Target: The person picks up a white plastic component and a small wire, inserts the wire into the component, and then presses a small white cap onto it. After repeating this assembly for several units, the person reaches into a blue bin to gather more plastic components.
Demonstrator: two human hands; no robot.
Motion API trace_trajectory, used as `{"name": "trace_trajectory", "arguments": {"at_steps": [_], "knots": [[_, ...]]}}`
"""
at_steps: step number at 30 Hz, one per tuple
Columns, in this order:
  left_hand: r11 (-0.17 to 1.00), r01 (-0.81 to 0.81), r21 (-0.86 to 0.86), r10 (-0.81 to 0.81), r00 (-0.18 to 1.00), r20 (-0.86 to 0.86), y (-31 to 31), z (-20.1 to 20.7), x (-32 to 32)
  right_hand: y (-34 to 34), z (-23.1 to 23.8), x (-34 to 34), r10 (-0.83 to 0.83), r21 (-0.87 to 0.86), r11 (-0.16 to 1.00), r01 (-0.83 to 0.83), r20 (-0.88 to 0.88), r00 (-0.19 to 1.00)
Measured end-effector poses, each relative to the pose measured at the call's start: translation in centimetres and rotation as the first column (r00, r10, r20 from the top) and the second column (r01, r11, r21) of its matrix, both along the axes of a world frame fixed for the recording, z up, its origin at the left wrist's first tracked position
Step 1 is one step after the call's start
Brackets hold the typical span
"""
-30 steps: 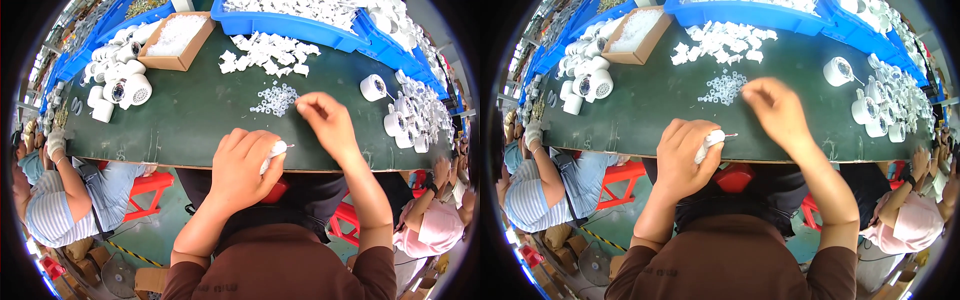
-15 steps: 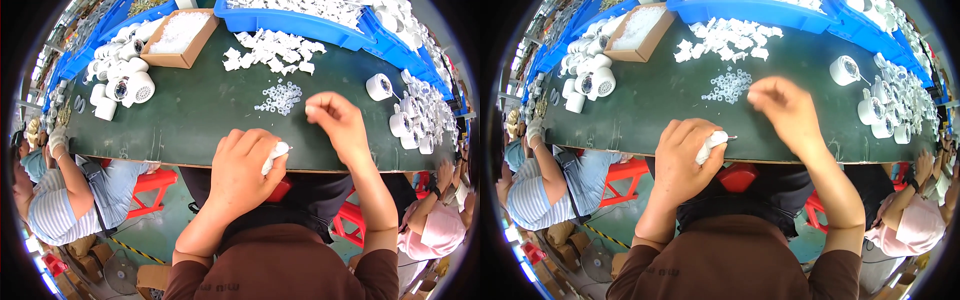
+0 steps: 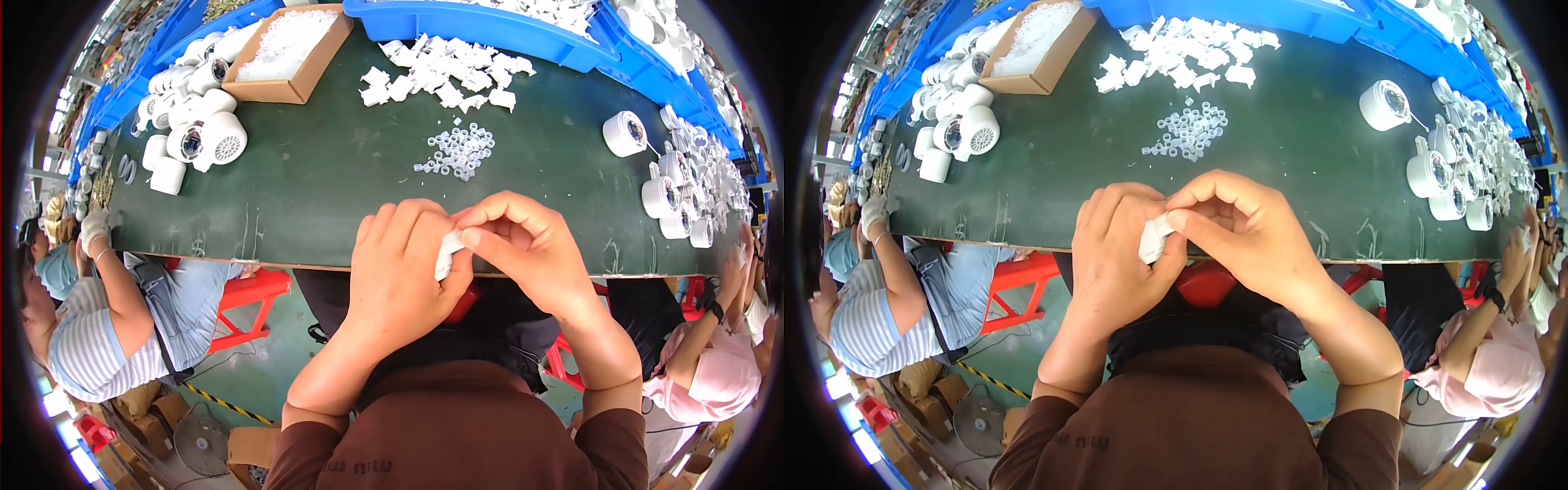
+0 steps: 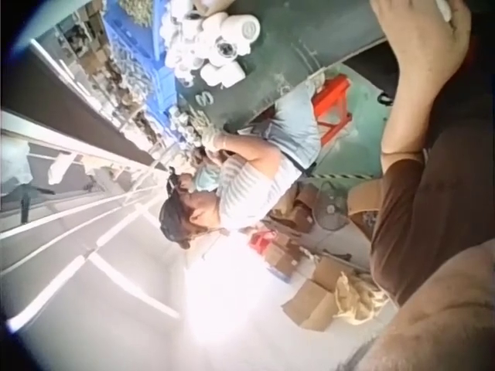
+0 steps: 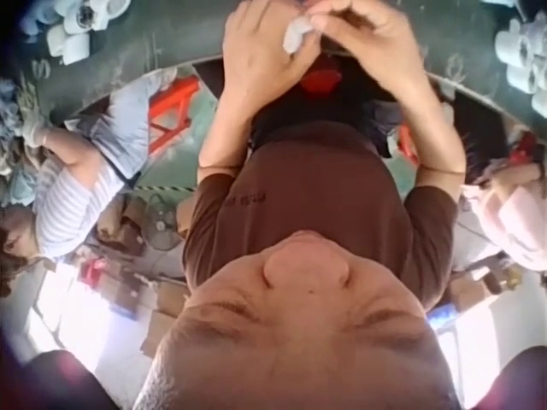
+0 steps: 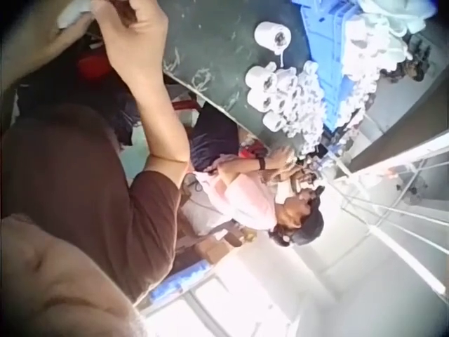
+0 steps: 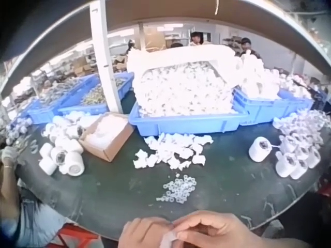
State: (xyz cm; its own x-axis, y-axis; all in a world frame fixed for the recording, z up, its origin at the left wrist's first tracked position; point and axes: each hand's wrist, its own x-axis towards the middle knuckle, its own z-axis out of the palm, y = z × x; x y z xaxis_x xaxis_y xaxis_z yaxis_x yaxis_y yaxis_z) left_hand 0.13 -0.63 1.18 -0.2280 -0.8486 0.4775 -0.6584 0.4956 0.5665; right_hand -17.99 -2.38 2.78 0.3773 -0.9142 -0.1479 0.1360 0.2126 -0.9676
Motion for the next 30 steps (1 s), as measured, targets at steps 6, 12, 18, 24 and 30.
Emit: {"name": "trace_trajectory", "arguments": {"at_steps": [6,12,18,24,30], "knots": [[0.999,-0.027,-0.048,0.027,1.000,-0.004,0.0,-0.5,-0.6,0.1,0.2,0.6,-0.053,0.160,0.985,0.057,-0.028,0.998],[0.984,-0.071,-0.164,0.057,0.995,-0.087,0.1,-1.9,-0.8,0.6,-0.6,0.1,-0.114,0.091,0.991,0.101,0.146,0.983],[0.994,-0.050,-0.094,0.039,0.992,-0.124,-0.1,-1.4,-0.2,0.4,-1.0,0.6,-0.103,0.035,0.994,0.102,0.033,0.994],[0.977,0.185,-0.109,-0.200,0.969,-0.142,-1.1,-0.8,1.5,0.6,-0.5,0.5,-0.097,-0.060,0.994,0.093,-0.076,0.992],[0.967,-0.205,-0.152,0.218,0.973,0.072,-3.0,-1.3,9.3,1.3,0.1,-0.9,-0.104,-0.149,0.986,0.072,-0.218,0.970]]}}
